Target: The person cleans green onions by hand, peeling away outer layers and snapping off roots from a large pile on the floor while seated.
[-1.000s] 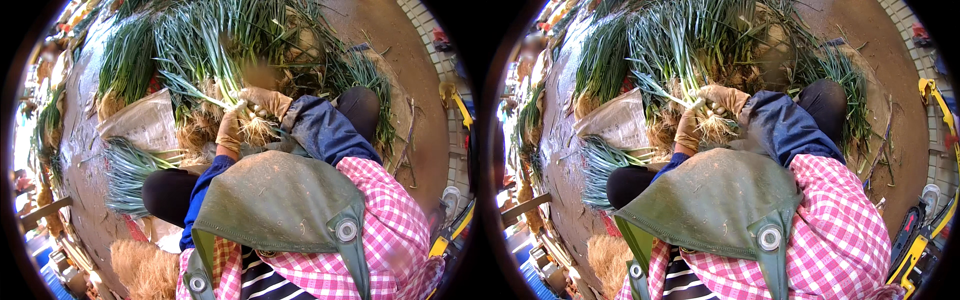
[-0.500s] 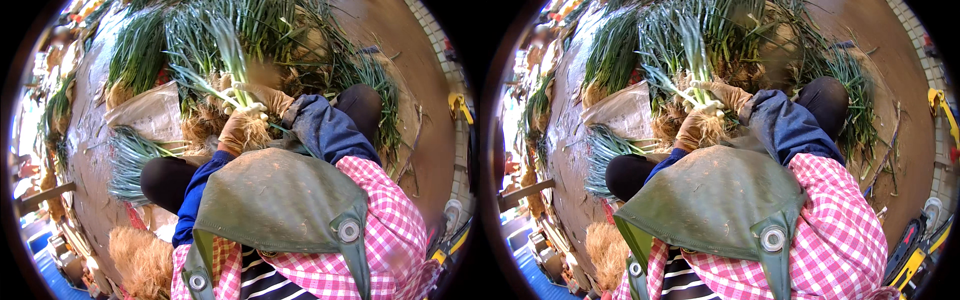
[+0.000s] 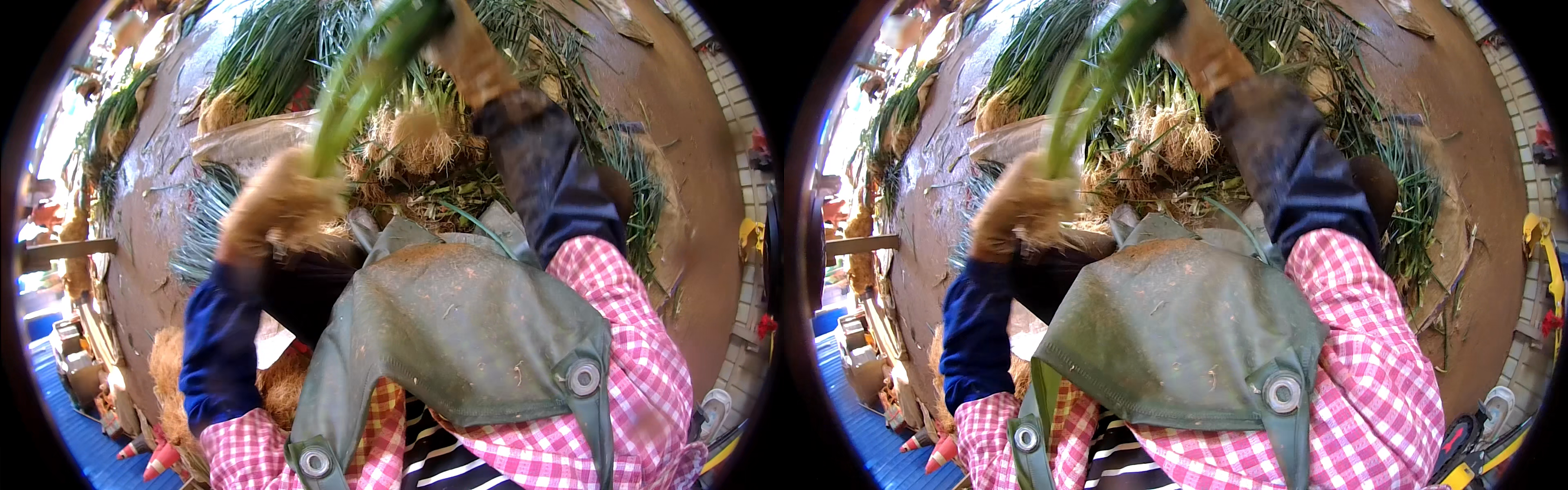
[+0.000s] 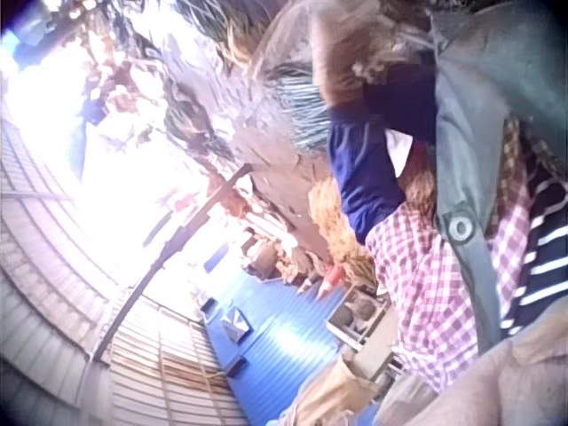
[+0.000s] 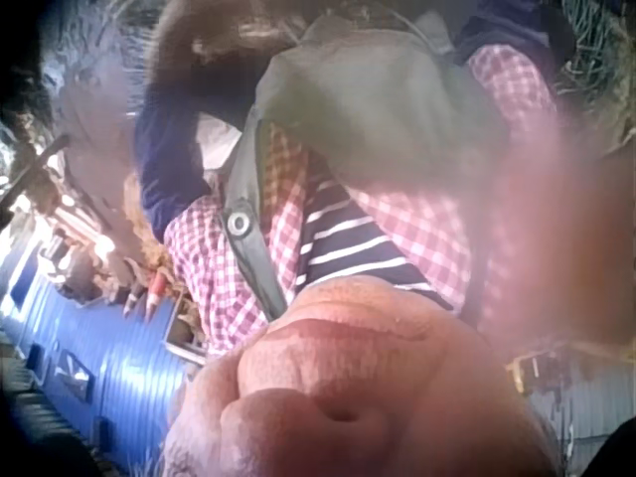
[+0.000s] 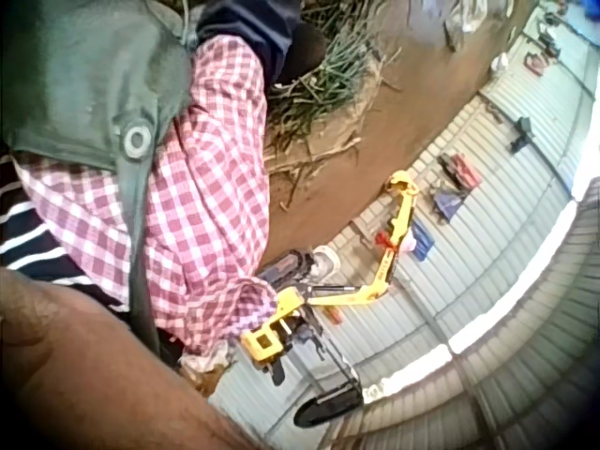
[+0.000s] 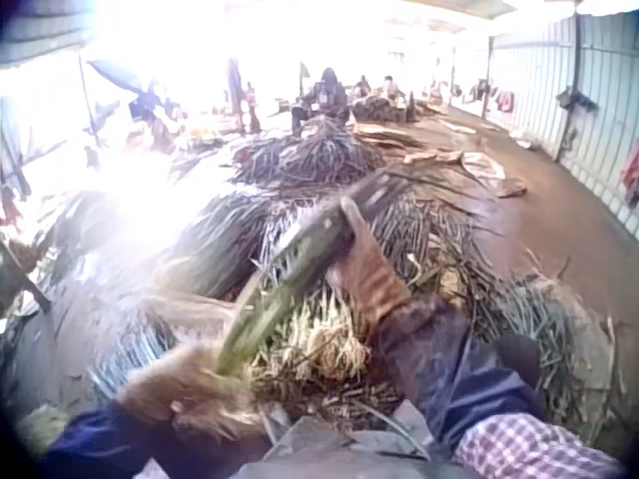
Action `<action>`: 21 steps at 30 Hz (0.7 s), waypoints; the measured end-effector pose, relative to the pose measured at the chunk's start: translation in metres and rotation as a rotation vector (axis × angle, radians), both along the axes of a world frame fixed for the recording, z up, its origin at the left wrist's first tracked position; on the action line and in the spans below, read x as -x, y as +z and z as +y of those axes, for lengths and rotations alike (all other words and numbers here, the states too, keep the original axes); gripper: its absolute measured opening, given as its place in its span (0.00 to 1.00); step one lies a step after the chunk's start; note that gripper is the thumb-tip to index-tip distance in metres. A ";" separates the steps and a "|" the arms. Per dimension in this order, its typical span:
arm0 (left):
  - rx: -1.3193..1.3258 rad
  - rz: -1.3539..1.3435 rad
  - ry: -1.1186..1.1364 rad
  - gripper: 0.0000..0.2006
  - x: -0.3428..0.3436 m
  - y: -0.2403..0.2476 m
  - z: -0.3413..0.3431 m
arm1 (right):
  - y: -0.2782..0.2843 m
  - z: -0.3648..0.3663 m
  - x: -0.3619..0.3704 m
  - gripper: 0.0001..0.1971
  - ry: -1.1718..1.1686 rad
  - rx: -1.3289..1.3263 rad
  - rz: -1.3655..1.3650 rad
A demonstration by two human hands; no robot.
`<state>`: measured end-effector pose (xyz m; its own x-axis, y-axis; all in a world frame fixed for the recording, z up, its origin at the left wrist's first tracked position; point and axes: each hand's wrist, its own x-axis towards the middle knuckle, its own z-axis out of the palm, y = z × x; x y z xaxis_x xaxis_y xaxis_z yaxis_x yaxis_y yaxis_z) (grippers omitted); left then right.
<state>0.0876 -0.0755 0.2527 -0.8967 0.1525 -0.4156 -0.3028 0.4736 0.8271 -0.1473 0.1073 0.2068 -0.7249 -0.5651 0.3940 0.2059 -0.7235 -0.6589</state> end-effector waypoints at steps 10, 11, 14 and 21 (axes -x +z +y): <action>-0.510 0.514 0.929 0.07 -0.136 -0.013 -0.111 | 0.081 -0.091 0.001 0.23 0.470 -0.286 0.397; -0.623 0.502 0.922 0.09 -0.139 -0.016 -0.113 | 0.056 -0.108 -0.010 0.22 0.542 -0.302 0.285; -1.181 0.412 0.671 0.13 -0.149 -0.037 -0.156 | -0.002 -0.181 -0.077 0.23 0.872 -0.228 0.158; -0.073 0.561 0.875 0.08 -0.095 -0.053 -0.196 | 0.001 -0.223 -0.164 0.26 1.161 -0.375 0.403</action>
<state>0.1822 -0.2715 0.2000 -0.7677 -0.6358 0.0796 -0.0791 0.2174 0.9729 0.0172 -0.1158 0.2082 0.3974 -0.9053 0.1498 0.3271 -0.0127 -0.9449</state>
